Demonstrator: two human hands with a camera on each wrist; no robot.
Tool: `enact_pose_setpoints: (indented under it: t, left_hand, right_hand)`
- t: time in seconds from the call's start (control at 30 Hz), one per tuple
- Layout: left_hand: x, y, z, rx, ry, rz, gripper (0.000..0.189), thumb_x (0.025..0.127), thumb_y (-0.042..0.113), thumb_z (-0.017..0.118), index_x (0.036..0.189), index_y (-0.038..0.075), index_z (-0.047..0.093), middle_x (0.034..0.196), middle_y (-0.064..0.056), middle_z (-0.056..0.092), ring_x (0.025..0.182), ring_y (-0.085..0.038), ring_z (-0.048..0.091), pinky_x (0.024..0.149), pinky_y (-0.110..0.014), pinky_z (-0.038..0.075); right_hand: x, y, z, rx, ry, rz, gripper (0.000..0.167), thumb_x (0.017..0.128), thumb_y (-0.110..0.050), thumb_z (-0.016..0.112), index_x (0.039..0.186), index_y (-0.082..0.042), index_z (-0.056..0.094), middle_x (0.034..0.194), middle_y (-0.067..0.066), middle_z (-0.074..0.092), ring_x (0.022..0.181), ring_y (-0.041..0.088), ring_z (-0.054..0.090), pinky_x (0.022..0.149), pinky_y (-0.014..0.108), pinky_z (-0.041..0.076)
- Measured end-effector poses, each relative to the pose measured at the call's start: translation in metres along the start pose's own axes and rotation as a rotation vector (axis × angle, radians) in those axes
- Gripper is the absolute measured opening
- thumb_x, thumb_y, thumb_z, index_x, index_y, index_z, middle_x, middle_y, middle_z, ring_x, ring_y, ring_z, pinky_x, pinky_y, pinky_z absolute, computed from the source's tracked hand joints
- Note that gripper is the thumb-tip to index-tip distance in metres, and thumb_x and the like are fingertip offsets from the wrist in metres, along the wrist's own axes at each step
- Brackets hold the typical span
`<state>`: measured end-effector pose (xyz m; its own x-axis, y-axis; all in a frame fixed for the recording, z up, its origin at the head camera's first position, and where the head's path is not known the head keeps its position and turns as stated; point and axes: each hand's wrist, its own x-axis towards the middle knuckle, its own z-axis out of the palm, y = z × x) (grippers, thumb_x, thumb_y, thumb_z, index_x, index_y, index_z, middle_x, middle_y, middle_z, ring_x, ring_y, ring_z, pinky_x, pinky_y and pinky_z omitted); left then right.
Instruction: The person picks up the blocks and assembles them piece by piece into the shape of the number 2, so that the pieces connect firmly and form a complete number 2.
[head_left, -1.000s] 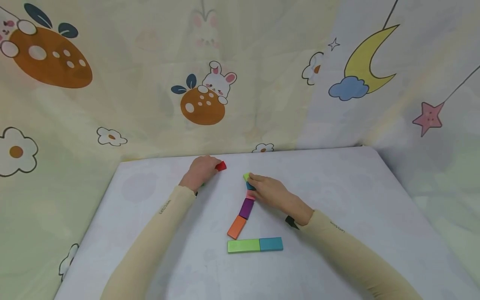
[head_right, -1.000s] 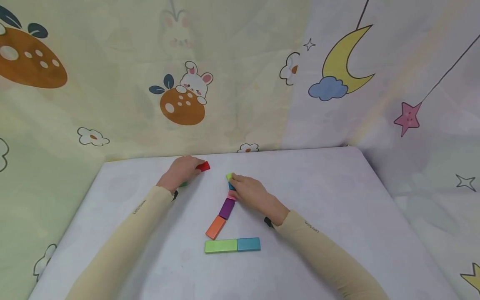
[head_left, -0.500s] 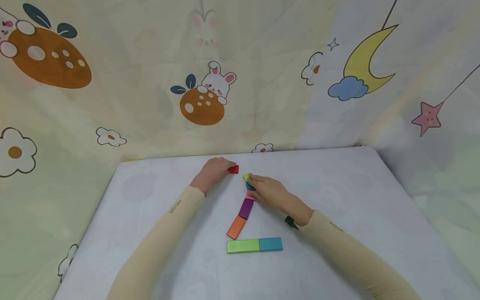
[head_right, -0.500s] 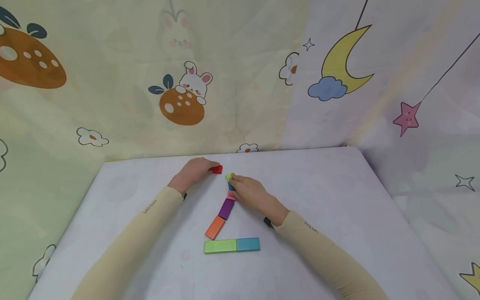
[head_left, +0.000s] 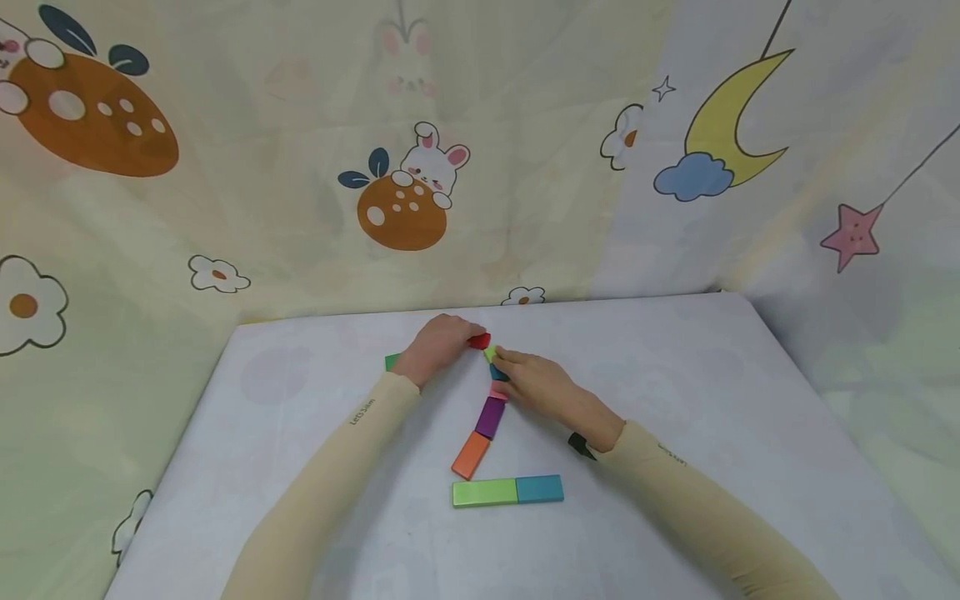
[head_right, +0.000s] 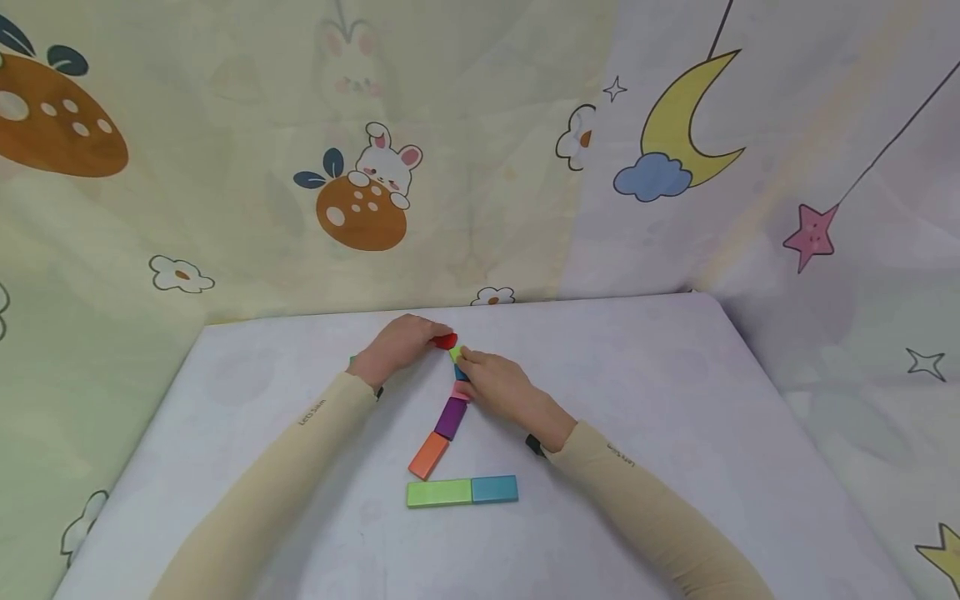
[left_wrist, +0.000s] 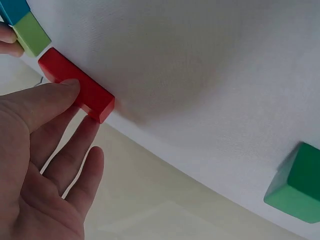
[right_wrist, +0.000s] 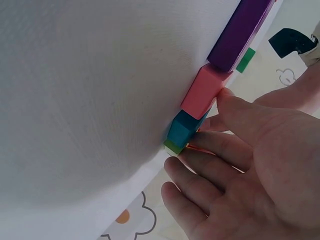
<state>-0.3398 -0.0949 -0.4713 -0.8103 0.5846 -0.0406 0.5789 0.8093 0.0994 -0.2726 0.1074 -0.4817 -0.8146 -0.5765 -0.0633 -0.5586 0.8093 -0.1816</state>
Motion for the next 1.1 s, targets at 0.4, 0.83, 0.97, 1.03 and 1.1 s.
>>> enact_pose_setpoints:
  t: [0.4,0.83,0.97,1.03,1.1]
  left_hand:
    - [0.0017,0.0006,0.0006,0.021,0.018,0.012,0.035,0.098,0.010,0.065,0.132,0.017,0.068,0.129,-0.002,0.071,0.123,-0.023,0.063,0.110,-0.039,0.048]
    - [0.0056,0.0007,0.0050,0.007,0.022,0.017,0.035,0.097,0.012,0.065,0.131,0.020,0.069,0.130,0.000,0.070,0.132,-0.022,0.058,0.115,-0.044,0.043]
    - [0.0054,0.0004,0.0059,0.005,0.026,0.020,0.035,0.097,0.012,0.066,0.131,0.020,0.069,0.130,0.001,0.070,0.133,-0.022,0.057,0.115,-0.045,0.043]
    - [0.0056,0.0004,0.0064,0.010,0.029,0.021,0.035,0.097,0.012,0.066,0.130,0.020,0.069,0.130,0.001,0.070,0.133,-0.022,0.057,0.114,-0.044,0.043]
    - [0.0052,0.0003,0.0068,0.011,0.029,0.017,0.034,0.097,0.012,0.066,0.130,0.020,0.069,0.130,0.001,0.070,0.132,-0.022,0.057,0.114,-0.045,0.043]
  right_hand:
    - [-0.0011,-0.0006,-0.0010,0.004,0.004,-0.004,0.057,0.100,-0.034,0.062,0.147,-0.004,0.050,0.155,0.015,0.045,0.139,0.028,0.051,0.109,0.041,0.048]
    - [-0.0008,-0.0005,-0.0001,0.004,0.004,0.009,0.058,0.100,-0.036,0.061,0.148,-0.005,0.049,0.156,0.014,0.044,0.140,0.027,0.050,0.109,0.041,0.047]
    - [-0.0009,-0.0010,-0.0002,0.007,0.001,0.012,0.058,0.100,-0.036,0.061,0.148,-0.005,0.049,0.156,0.014,0.044,0.140,0.027,0.050,0.109,0.041,0.047]
    - [-0.0010,-0.0012,-0.0003,0.007,0.002,0.013,0.058,0.100,-0.035,0.062,0.148,-0.005,0.049,0.156,0.014,0.045,0.140,0.028,0.051,0.109,0.041,0.048]
    - [-0.0008,-0.0014,-0.0004,0.007,-0.002,0.016,0.058,0.100,-0.035,0.062,0.148,-0.005,0.049,0.156,0.014,0.044,0.140,0.028,0.051,0.109,0.041,0.048]
